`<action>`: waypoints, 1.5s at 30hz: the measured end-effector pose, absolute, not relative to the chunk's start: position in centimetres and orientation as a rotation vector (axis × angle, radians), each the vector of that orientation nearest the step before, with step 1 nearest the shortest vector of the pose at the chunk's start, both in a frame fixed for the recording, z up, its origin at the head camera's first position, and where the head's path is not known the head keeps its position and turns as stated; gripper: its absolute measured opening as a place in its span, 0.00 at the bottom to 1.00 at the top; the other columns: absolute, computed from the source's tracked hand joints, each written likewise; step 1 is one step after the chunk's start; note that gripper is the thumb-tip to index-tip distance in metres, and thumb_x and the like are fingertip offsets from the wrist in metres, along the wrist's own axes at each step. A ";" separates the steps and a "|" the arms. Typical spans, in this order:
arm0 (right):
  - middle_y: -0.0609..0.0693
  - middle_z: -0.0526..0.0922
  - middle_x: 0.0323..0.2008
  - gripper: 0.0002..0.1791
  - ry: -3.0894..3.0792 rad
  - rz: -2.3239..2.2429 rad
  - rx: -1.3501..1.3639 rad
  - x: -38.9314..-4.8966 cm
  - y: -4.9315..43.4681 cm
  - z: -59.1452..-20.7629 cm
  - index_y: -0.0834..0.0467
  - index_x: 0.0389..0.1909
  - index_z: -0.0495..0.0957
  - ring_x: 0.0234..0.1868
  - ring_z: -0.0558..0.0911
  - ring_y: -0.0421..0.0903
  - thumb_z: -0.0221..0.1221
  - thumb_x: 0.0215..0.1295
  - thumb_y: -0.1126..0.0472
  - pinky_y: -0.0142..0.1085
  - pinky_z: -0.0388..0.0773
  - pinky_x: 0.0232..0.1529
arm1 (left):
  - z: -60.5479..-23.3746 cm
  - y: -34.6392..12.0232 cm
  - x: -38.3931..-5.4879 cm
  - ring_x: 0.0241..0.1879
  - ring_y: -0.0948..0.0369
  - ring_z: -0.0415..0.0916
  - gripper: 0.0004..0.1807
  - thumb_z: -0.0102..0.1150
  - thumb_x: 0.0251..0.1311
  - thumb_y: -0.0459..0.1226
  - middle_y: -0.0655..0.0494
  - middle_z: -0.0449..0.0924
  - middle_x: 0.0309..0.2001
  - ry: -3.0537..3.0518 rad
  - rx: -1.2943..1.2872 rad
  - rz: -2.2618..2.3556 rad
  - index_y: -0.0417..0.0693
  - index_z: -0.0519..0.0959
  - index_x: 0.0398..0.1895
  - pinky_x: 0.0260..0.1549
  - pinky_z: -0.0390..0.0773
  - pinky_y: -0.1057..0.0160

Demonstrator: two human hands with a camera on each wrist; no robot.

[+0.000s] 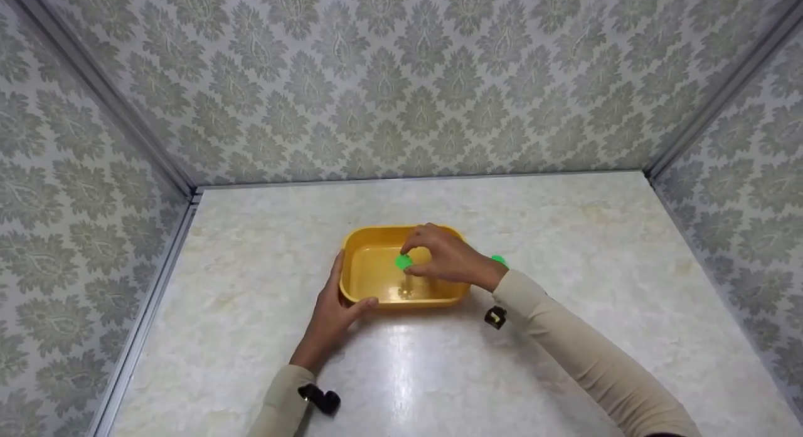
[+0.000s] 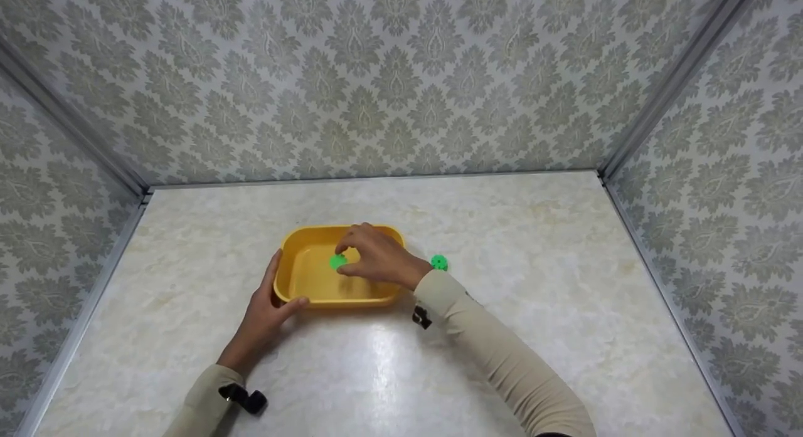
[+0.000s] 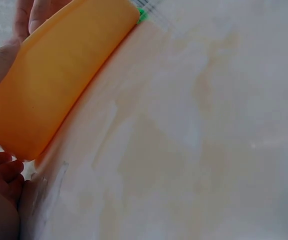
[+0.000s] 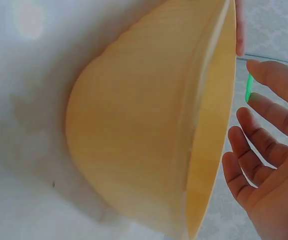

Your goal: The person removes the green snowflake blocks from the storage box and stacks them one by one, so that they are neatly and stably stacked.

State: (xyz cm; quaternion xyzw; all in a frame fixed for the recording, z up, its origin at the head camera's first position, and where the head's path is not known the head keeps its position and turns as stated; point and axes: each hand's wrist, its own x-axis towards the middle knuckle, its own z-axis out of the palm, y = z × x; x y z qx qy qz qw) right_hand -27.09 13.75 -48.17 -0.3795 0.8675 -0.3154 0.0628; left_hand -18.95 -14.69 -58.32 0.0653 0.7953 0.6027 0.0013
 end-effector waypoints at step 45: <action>0.48 0.87 0.52 0.12 2.653 -1.228 -0.872 -26.4 24.4 -49.2 0.53 0.51 0.91 0.59 0.81 0.65 0.76 0.70 0.60 0.65 0.75 0.63 | -58.6 -14.8 -18.8 0.81 0.54 0.62 0.67 0.83 0.62 0.50 0.54 0.51 0.89 2.478 0.237 1.937 0.63 0.43 0.93 0.78 0.64 0.48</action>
